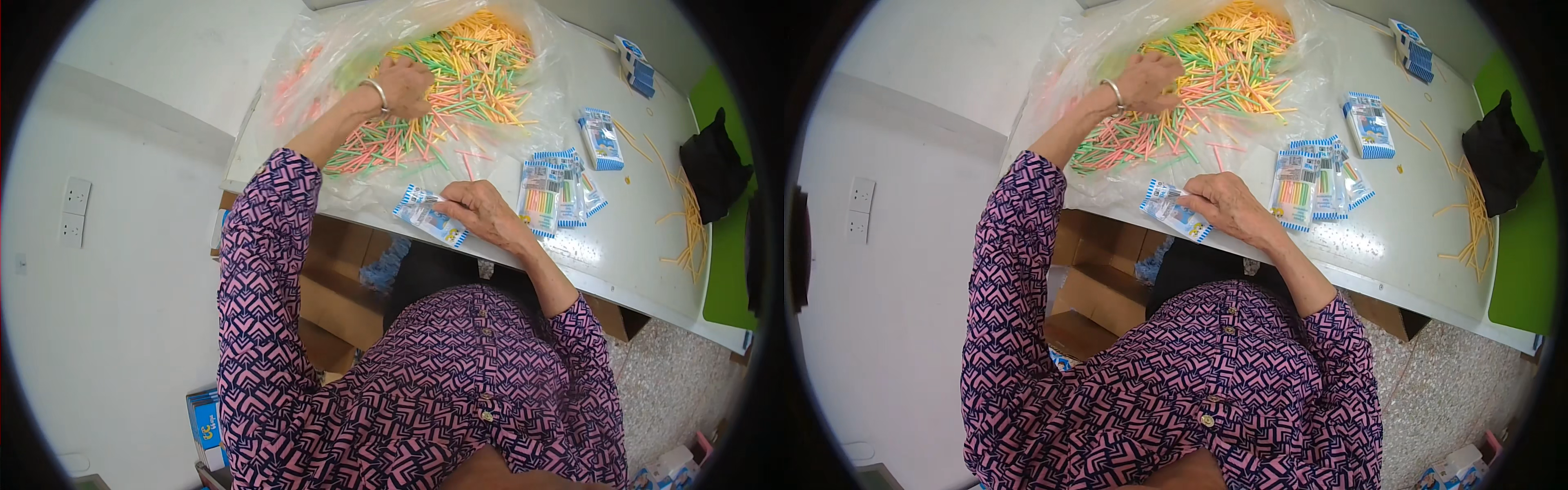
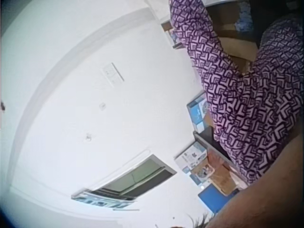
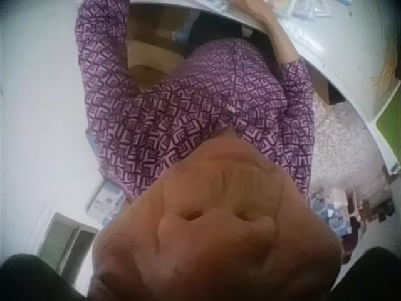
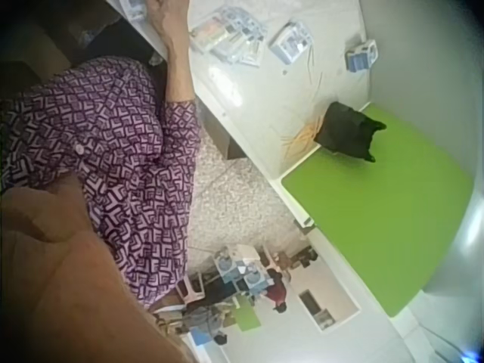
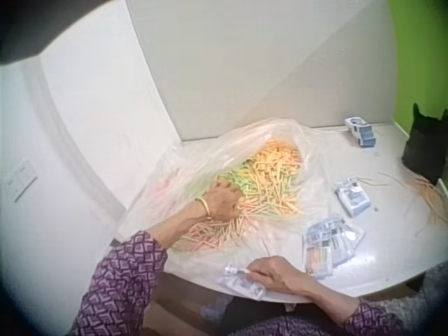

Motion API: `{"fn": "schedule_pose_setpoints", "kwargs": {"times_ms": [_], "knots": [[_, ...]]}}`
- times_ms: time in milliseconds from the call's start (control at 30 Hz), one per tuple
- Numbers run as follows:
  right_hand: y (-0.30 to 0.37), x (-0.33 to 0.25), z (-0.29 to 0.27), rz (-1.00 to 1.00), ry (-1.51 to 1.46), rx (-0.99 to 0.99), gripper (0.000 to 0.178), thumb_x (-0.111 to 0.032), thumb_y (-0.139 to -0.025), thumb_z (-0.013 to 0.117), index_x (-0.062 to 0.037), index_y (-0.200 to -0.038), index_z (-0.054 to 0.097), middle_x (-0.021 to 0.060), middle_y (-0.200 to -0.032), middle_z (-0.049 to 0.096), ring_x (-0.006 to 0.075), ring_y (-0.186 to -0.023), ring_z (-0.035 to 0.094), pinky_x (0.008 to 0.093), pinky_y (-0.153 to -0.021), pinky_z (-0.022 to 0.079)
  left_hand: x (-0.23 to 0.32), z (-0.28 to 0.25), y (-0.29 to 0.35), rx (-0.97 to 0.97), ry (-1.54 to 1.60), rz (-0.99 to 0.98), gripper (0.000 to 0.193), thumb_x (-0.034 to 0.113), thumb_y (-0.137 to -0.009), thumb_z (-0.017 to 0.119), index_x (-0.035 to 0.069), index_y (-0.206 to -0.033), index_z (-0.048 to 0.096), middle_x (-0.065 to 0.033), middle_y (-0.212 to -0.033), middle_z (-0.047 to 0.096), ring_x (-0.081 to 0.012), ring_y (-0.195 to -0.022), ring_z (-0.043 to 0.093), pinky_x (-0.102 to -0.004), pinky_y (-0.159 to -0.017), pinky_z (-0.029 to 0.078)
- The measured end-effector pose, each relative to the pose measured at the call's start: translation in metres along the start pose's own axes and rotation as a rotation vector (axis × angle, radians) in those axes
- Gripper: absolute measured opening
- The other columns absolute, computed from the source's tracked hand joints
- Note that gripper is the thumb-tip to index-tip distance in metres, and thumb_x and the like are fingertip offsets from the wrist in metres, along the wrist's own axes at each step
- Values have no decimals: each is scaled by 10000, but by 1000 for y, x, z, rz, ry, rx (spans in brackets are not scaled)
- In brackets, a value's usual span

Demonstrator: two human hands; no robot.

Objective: Packaging thin colored sticks into plastic sleeves at a workbench.

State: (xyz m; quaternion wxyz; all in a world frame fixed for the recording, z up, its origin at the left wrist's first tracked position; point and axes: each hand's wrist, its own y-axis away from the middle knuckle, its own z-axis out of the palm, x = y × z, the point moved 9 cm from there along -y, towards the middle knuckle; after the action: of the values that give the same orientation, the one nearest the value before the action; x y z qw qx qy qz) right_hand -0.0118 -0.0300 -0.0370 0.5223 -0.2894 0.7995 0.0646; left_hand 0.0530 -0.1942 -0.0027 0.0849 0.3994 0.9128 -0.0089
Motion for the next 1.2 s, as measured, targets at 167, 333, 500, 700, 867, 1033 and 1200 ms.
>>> {"fn": "schedule_pose_setpoints", "kwargs": {"times_ms": [167, 333, 500, 700, 867, 1033, 1200], "knots": [[3, -2, -1, 19, -4, -3, 263, -169, -844, 575, 32, -699, 489, 204, -623, 457, 370, -600, 471, 423, -566, 367, 20, 22, -20, -177, -237, -55, 389, 311, -782, 549, 48, -1068, 581, -112, -1140, 549, -275, -1125, 461, -456, -922, 333], [3, -4, 9, 13, -30, -53, 230, -158, -841, 582, 30, -726, 516, 204, -637, 465, 349, -591, 474, 405, -564, 378, 16, 36, -36, -153, -391, -89, 367, 301, -770, 580, 57, -1043, 596, -91, -1076, 599, -256, -1087, 497, -440, -908, 352], [3, 7, 8, 84, -25, -82, 216, -133, -884, 552, 53, -783, 511, 42, -641, 408, 77, -667, 408, 245, -579, 347, 35, 34, -49, -143, -464, 3, 391, 275, -767, 641, 85, -1105, 586, -92, -1188, 561, -319, -1158, 453, -546, -946, 324], [2, 13, 7, 196, -99, -12, 214, -152, -867, 592, 37, -778, 542, -24, -666, 444, 49, -652, 392, 213, -579, 316, 11, 21, -78, -256, -261, 64, 415, 208, -706, 708, 88, -1093, 618, -83, -1186, 593, -275, -1160, 492, -440, -976, 385], [3, 11, 18, 278, -96, -13, 252, -149, -869, 580, -8, -714, 440, -35, -649, 350, 46, -628, 322, 218, -550, 264, -21, 102, -53, -1034, -51, 71, 297, 207, -754, 646, 64, -1015, 646, -78, -1135, 621, -230, -1045, 577, -366, -896, 447], [7, 12, 12, 357, 20, 0, 270, -163, -866, 589, -38, -691, 426, -46, -641, 334, 40, -621, 302, 213, -544, 250, -11, 90, -48, -698, -56, 86, 288, 210, -750, 633, 63, -997, 655, -97, -1079, 637, -248, -992, 598, -367, -852, 465], [6, 13, 13, 392, 3, 42, 287, -172, -867, 599, -44, -685, 418, -49, -638, 331, 36, -613, 297, 211, -533, 245, -3, 61, -38, -353, -74, 78, 281, 212, -746, 620, 61, -979, 664, -115, -1022, 653, -267, -939, 619, -368, -808, 483]]}}
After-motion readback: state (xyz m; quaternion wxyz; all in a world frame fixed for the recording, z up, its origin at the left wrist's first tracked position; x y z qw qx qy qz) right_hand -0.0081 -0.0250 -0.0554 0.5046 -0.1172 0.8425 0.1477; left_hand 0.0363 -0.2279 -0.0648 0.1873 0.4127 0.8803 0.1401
